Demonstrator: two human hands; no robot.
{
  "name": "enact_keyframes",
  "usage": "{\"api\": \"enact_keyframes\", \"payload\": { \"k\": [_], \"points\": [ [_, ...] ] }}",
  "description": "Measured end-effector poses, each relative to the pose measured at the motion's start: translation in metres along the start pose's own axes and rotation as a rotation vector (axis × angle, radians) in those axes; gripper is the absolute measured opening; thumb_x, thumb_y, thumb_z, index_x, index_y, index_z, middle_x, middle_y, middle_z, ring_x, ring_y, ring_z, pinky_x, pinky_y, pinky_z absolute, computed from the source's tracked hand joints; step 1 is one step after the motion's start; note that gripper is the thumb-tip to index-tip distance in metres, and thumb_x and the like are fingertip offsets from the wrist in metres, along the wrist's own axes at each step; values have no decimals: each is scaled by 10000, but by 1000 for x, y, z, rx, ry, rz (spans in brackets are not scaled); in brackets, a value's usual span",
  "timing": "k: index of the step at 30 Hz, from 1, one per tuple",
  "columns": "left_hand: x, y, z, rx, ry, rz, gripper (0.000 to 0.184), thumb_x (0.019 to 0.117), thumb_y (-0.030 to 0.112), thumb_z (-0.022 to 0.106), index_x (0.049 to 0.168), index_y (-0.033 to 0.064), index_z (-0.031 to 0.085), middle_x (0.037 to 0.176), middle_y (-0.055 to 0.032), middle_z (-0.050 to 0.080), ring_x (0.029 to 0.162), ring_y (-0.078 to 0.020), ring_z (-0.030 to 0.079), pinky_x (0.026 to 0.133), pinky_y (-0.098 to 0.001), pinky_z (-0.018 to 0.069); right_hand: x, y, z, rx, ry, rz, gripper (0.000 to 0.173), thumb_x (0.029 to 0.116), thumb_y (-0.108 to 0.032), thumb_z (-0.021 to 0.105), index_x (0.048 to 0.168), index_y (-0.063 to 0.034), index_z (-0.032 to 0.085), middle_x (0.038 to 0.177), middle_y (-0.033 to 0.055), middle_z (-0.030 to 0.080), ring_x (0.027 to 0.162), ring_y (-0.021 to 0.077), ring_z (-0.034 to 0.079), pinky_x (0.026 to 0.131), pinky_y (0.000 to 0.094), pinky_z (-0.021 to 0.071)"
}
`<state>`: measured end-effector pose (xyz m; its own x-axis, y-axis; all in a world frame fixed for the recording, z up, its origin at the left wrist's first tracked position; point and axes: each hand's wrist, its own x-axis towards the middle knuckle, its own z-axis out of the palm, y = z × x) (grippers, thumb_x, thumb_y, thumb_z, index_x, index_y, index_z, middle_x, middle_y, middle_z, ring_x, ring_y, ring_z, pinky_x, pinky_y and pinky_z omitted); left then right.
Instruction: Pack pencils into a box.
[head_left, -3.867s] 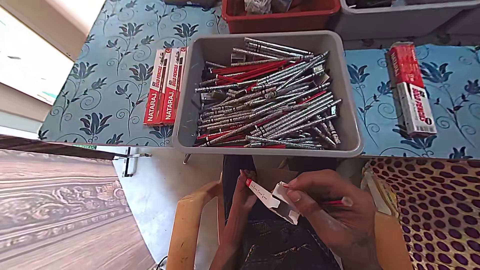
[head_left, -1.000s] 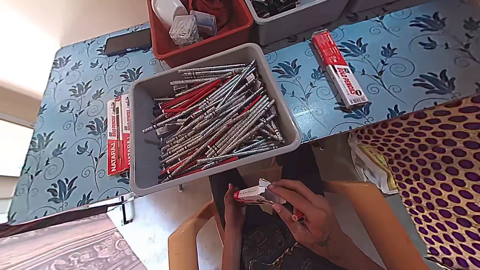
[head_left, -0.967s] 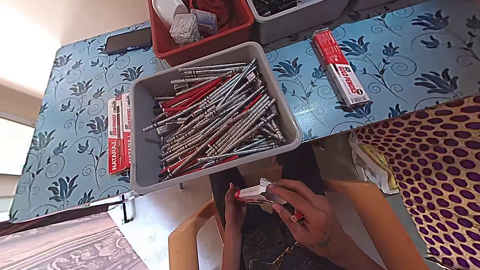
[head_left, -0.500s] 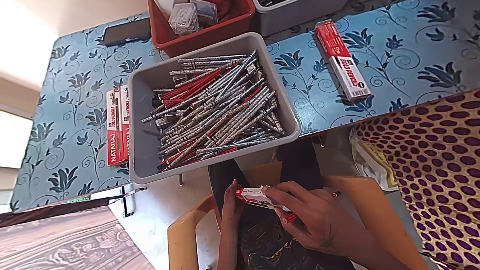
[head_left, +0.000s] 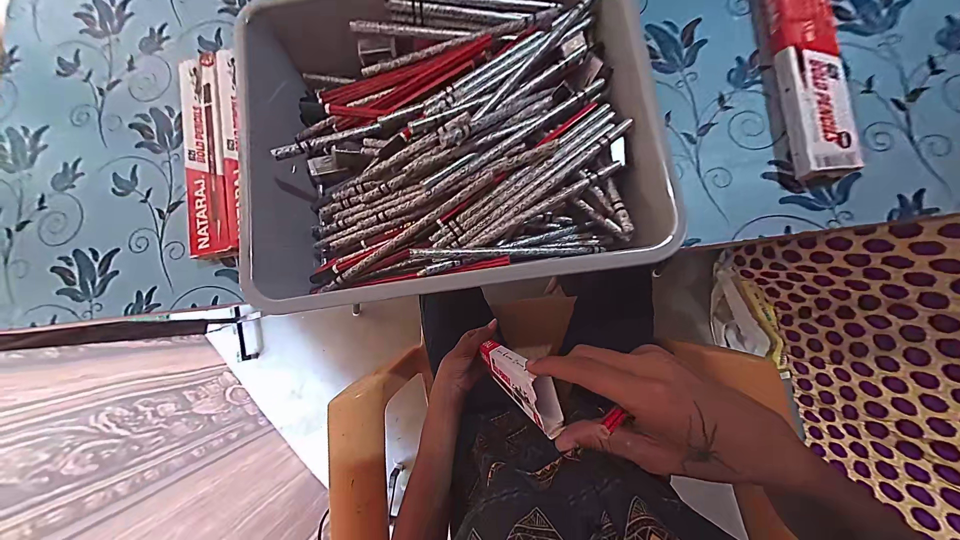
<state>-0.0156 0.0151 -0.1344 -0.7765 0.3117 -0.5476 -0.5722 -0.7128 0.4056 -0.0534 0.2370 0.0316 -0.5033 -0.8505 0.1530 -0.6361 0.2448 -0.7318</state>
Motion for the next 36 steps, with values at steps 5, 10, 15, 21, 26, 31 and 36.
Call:
{"api": "enact_keyframes", "payload": {
  "k": [5,10,15,21,26,31,36],
  "points": [
    [0,5,5,-17,55,-50,410,1054,102,402,742,130,667,635,33,662,568,-23,635,589,-182,557,6,6,2,106,6,30,538,1008,-449,604,1379,-60,578,937,48,634,685,51,493,573,154,380],
    [2,4,-2,-40,37,-79,379,1049,112,431,771,128,689,655,28,676,590,-24,652,610,-184,569,9,9,3,158,57,109,383,1055,-366,545,1284,-84,664,875,-6,659,671,-17,518,581,110,409],
    [3,5,-1,-66,73,-81,364,1049,108,436,767,118,666,646,21,658,582,-33,642,600,-184,562,9,11,6,129,62,88,492,1000,-433,630,1329,-67,625,936,11,674,723,4,530,604,120,408],
    [-2,9,9,-80,150,-94,351,1051,76,417,787,104,648,656,2,661,594,-47,651,607,-188,567,10,13,7,-17,62,-5,501,1010,-413,613,1373,-69,591,1012,65,687,753,78,627,573,190,452],
    [-11,9,14,-62,146,-47,326,1044,66,431,843,126,681,740,0,723,689,-50,704,675,-202,592,18,10,8,-102,71,-48,434,984,-338,613,1312,-55,610,915,39,666,657,80,579,509,202,405],
    [-10,8,9,-59,98,-80,348,1091,217,397,863,175,655,728,57,674,667,-8,664,663,-168,573,24,4,9,-69,35,-52,411,955,-274,610,1293,-41,597,948,61,682,677,105,606,518,226,427],
    [5,0,-7,-232,93,-118,433,1095,221,384,766,120,647,657,8,656,598,-66,659,603,-204,578,29,-2,9,-42,-19,-112,421,928,-235,621,1303,-42,605,880,48,616,605,113,553,462,237,372]
  ]
}}
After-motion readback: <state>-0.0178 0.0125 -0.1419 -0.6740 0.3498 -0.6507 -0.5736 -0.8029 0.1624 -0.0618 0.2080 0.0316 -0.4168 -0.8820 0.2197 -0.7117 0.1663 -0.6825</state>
